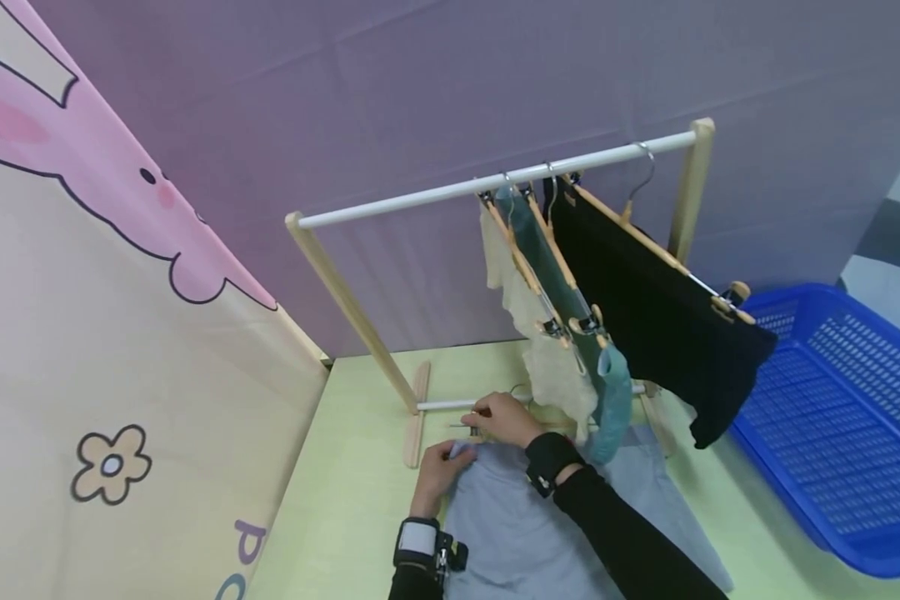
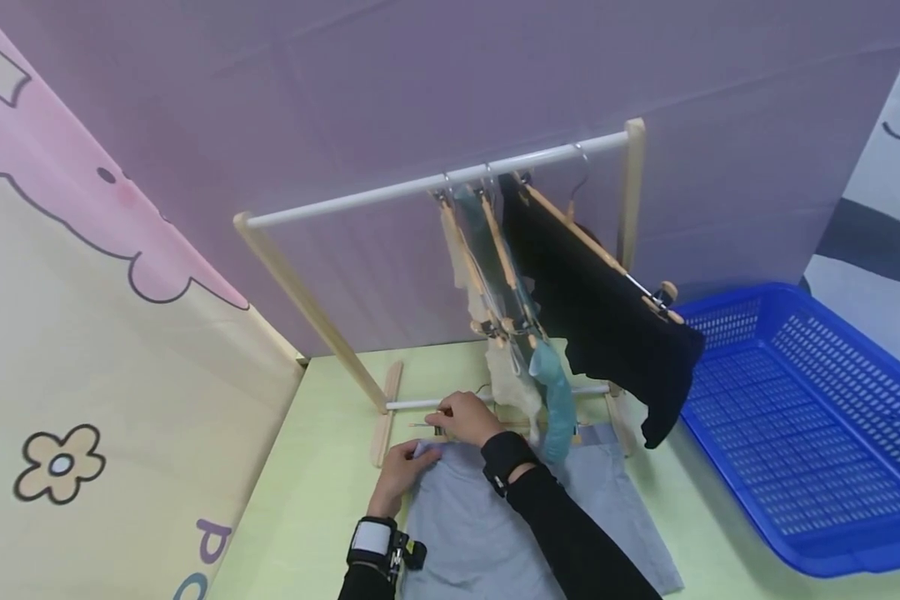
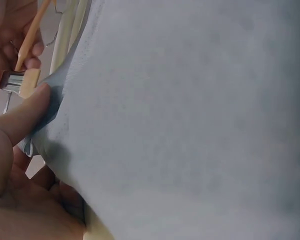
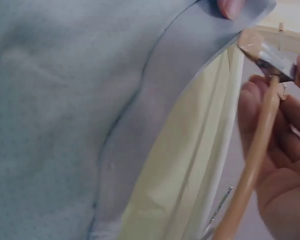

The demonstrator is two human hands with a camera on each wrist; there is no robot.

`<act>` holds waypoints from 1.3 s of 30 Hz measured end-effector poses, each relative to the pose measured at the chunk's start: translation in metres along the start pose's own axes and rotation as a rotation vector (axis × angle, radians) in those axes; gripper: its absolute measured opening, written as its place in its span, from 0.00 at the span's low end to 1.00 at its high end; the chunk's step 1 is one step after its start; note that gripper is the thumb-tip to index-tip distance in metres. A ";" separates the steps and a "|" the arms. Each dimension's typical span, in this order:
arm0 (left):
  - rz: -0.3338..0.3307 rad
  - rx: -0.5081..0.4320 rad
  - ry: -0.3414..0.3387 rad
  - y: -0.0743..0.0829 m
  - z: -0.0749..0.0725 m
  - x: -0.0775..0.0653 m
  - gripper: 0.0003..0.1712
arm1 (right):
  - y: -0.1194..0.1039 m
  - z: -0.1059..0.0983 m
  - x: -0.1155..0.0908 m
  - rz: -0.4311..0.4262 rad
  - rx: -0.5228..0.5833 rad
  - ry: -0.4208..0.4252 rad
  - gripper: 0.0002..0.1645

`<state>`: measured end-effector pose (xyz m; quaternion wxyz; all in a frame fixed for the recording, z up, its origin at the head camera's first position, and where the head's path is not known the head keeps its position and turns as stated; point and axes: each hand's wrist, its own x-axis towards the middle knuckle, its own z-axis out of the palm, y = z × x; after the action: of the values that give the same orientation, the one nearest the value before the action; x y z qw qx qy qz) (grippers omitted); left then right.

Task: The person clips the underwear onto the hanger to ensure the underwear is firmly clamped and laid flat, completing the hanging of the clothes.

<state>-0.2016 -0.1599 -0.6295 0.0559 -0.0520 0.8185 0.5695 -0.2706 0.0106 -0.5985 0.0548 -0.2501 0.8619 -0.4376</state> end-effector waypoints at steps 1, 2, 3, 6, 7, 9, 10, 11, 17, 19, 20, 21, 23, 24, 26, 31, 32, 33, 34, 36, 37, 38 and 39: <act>-0.007 0.004 0.013 0.000 0.001 0.000 0.21 | 0.001 0.000 0.000 -0.023 -0.006 0.012 0.15; -0.015 0.002 0.025 0.000 0.001 0.000 0.21 | 0.001 0.000 -0.001 -0.042 -0.011 0.028 0.14; -0.017 0.005 0.032 0.000 0.001 0.000 0.23 | 0.001 -0.001 -0.001 -0.061 -0.020 0.048 0.13; -0.025 0.003 0.032 0.000 0.002 0.000 0.24 | 0.000 -0.001 -0.003 -0.073 -0.053 0.107 0.11; -0.025 0.000 0.029 0.000 0.002 0.000 0.24 | 0.000 0.000 -0.003 -0.073 -0.061 0.127 0.10; -0.023 -0.013 0.019 0.000 0.001 -0.001 0.24 | -0.001 0.000 -0.005 -0.079 -0.077 0.156 0.09; -0.024 -0.023 0.015 0.000 0.001 -0.001 0.23 | -0.001 0.001 -0.005 -0.076 -0.089 0.160 0.09; -0.025 -0.035 0.011 0.000 0.001 -0.001 0.23 | 0.000 0.001 -0.006 -0.077 -0.098 0.164 0.09; -0.053 -0.089 0.011 0.000 0.000 -0.002 0.19 | 0.001 0.000 -0.009 -0.054 -0.104 0.155 0.09; -0.068 -0.105 0.019 0.001 0.001 -0.002 0.20 | 0.002 -0.001 -0.011 -0.064 -0.093 0.147 0.09; -0.073 -0.118 0.025 0.002 0.002 -0.002 0.20 | 0.003 -0.002 -0.012 -0.071 -0.089 0.142 0.09; -0.082 -0.129 0.032 0.003 0.002 -0.002 0.20 | 0.004 -0.002 -0.012 -0.079 -0.089 0.137 0.10; -0.097 -0.144 0.047 0.004 0.004 -0.002 0.21 | 0.006 -0.001 -0.013 -0.092 -0.089 0.121 0.11; -0.103 -0.145 0.053 0.004 0.005 -0.001 0.20 | 0.008 0.000 -0.014 -0.094 -0.093 0.112 0.13; -0.099 -0.139 0.062 0.004 0.008 0.001 0.20 | 0.009 0.001 -0.015 -0.080 -0.090 0.088 0.15; -0.052 -0.083 0.071 0.005 0.012 0.005 0.19 | 0.006 -0.001 -0.023 0.043 -0.112 0.028 0.15; -0.044 -0.077 0.070 0.005 0.012 0.006 0.19 | 0.004 -0.003 -0.026 0.064 -0.133 0.034 0.15; -0.037 -0.069 0.071 0.006 0.012 0.006 0.18 | 0.003 -0.005 -0.030 0.082 -0.156 0.044 0.16; -0.036 -0.073 0.070 0.007 0.012 0.007 0.17 | 0.002 -0.008 -0.034 0.093 -0.186 0.065 0.19; -0.026 -0.064 0.070 0.007 0.012 0.007 0.16 | 0.000 -0.016 -0.046 0.077 -0.250 0.136 0.23; -0.022 -0.057 0.072 0.007 0.011 0.007 0.14 | 0.000 -0.020 -0.052 0.052 -0.269 0.186 0.24; -0.021 -0.051 0.076 0.008 0.011 0.007 0.14 | 0.000 -0.024 -0.057 0.040 -0.269 0.222 0.24; -0.025 -0.037 0.086 0.009 0.011 0.007 0.13 | 0.000 -0.028 -0.063 0.046 -0.256 0.243 0.24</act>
<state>-0.2094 -0.1470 -0.6261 0.0269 -0.0874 0.8088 0.5809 -0.2245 0.0616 -0.5893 -0.0722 -0.1803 0.9165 -0.3498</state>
